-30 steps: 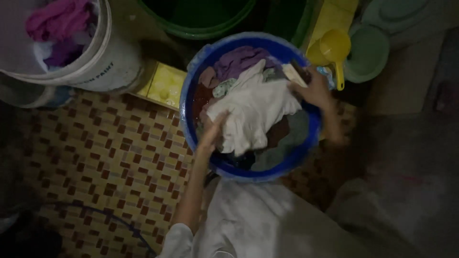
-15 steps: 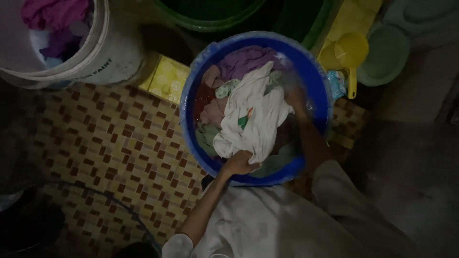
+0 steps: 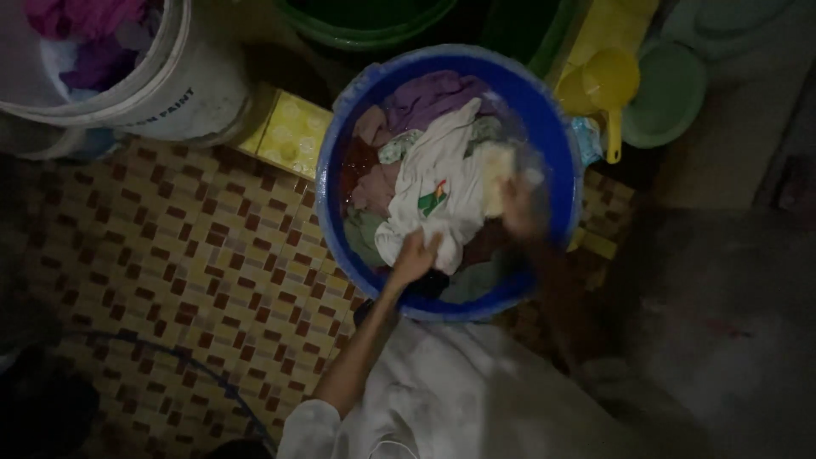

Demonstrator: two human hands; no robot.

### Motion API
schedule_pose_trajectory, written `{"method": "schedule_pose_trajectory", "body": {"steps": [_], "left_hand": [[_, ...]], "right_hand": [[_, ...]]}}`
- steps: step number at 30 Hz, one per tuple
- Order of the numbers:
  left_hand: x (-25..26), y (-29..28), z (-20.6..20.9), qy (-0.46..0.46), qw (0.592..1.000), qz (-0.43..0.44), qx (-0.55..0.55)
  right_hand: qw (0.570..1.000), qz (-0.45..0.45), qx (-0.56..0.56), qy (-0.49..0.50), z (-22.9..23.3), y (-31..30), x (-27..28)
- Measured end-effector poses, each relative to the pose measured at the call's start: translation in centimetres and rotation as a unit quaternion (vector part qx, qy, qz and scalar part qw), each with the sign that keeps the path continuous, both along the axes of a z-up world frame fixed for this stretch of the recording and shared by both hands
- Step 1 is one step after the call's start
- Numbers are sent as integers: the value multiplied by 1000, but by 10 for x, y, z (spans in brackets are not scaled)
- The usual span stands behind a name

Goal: The person washes clothes by hand in a basin using soap and a brush.

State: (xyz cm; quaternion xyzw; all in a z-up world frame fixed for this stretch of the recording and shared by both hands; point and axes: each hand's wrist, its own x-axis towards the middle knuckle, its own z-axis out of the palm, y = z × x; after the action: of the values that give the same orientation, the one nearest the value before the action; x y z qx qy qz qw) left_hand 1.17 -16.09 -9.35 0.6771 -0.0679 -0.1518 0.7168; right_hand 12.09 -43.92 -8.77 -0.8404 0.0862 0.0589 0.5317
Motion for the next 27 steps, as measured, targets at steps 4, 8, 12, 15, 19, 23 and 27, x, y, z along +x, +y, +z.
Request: {"method": "schedule_pose_trajectory", "body": {"steps": [4, 8, 12, 15, 19, 23, 27], "left_hand": [[21, -2, -14, 37, 986, 155, 52], [29, 28, 0, 306, 889, 225, -255], [-1, 65, 31, 328, 898, 193, -220], [-23, 57, -13, 284, 957, 22, 53], [-26, 54, 56, 206, 940, -228, 150], [-35, 58, 17, 199, 933, -253, 159], [-33, 61, 6, 176, 933, -259, 177]], "right_hand": [[985, 97, 59, -133, 114, 129, -60], [953, 172, -93, -233, 102, 152, -65], [932, 144, -314, -109, 91, 111, -39], [934, 113, -340, -8, 99, 107, -40], [959, 130, -207, -147, 112, 127, -76], [869, 313, -303, -233, 46, 83, -65], [902, 134, -395, -107, 72, 71, -47]]}}
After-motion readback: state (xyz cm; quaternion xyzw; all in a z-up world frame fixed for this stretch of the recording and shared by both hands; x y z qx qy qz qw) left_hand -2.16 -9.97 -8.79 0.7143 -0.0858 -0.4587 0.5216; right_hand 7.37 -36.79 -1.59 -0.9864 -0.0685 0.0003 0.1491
